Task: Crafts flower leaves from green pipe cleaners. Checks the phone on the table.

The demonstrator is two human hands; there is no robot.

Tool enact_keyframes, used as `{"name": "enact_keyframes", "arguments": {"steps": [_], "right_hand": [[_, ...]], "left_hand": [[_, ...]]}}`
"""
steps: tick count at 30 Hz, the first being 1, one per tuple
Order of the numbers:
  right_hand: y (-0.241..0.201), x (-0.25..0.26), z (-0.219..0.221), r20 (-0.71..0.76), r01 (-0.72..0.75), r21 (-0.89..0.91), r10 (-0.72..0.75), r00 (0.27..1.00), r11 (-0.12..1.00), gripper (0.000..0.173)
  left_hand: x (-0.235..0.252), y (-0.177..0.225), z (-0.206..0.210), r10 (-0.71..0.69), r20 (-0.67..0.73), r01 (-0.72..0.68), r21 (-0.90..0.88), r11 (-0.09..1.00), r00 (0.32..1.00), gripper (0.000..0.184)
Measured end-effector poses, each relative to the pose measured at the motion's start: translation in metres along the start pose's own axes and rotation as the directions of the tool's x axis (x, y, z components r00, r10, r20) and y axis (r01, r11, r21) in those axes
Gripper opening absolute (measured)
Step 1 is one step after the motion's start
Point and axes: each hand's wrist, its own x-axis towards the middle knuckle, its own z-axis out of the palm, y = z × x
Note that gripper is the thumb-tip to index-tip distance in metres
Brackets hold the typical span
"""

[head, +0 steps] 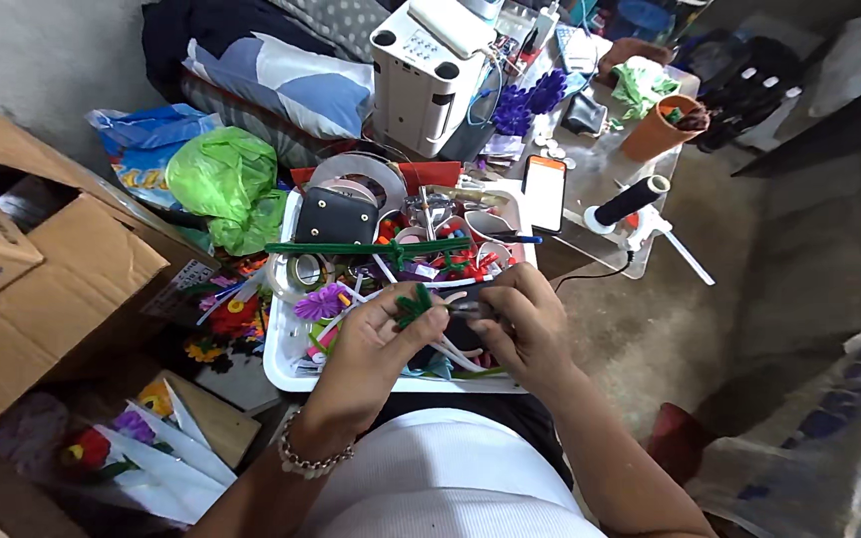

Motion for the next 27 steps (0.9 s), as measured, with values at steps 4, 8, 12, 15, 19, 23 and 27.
{"name": "enact_keyframes", "arguments": {"steps": [4,8,12,15,19,23,27], "right_hand": [[0.005,-0.005,-0.001,0.127,-0.261,0.011,0.258,0.958,0.965,0.043],[0.017,-0.019,0.008,0.270,-0.254,-0.249,0.318,0.909,0.935,0.046],[0.019,-0.029,0.017,0.287,-0.189,-0.342,0.294,0.911,0.920,0.028],[0.012,-0.020,0.014,0.237,-0.181,-0.263,0.245,0.940,0.948,0.032],[-0.015,-0.002,0.015,0.153,-0.207,0.216,0.176,0.972,0.954,0.030],[-0.029,0.007,0.033,0.027,-0.218,0.481,0.234,0.972,0.849,0.032],[-0.027,0.011,0.033,-0.038,-0.244,0.512,0.306,0.951,0.823,0.015]], "left_hand": [[0.010,-0.004,-0.008,0.048,-0.141,-0.048,0.002,0.999,0.989,0.024],[0.014,-0.008,-0.017,0.091,-0.235,-0.091,0.012,0.996,0.968,0.027],[0.014,-0.011,-0.019,0.048,-0.267,-0.054,-0.016,0.998,0.962,0.026],[0.014,-0.014,-0.018,0.007,-0.271,-0.011,-0.013,1.000,0.962,0.026],[0.011,-0.018,-0.008,-0.030,-0.267,0.024,-0.023,0.999,0.963,0.024],[0.008,-0.019,0.003,-0.066,-0.228,0.032,-0.147,0.989,0.971,0.026],[0.011,-0.030,-0.002,0.077,-0.226,-0.084,-0.021,0.996,0.971,0.018]]}}
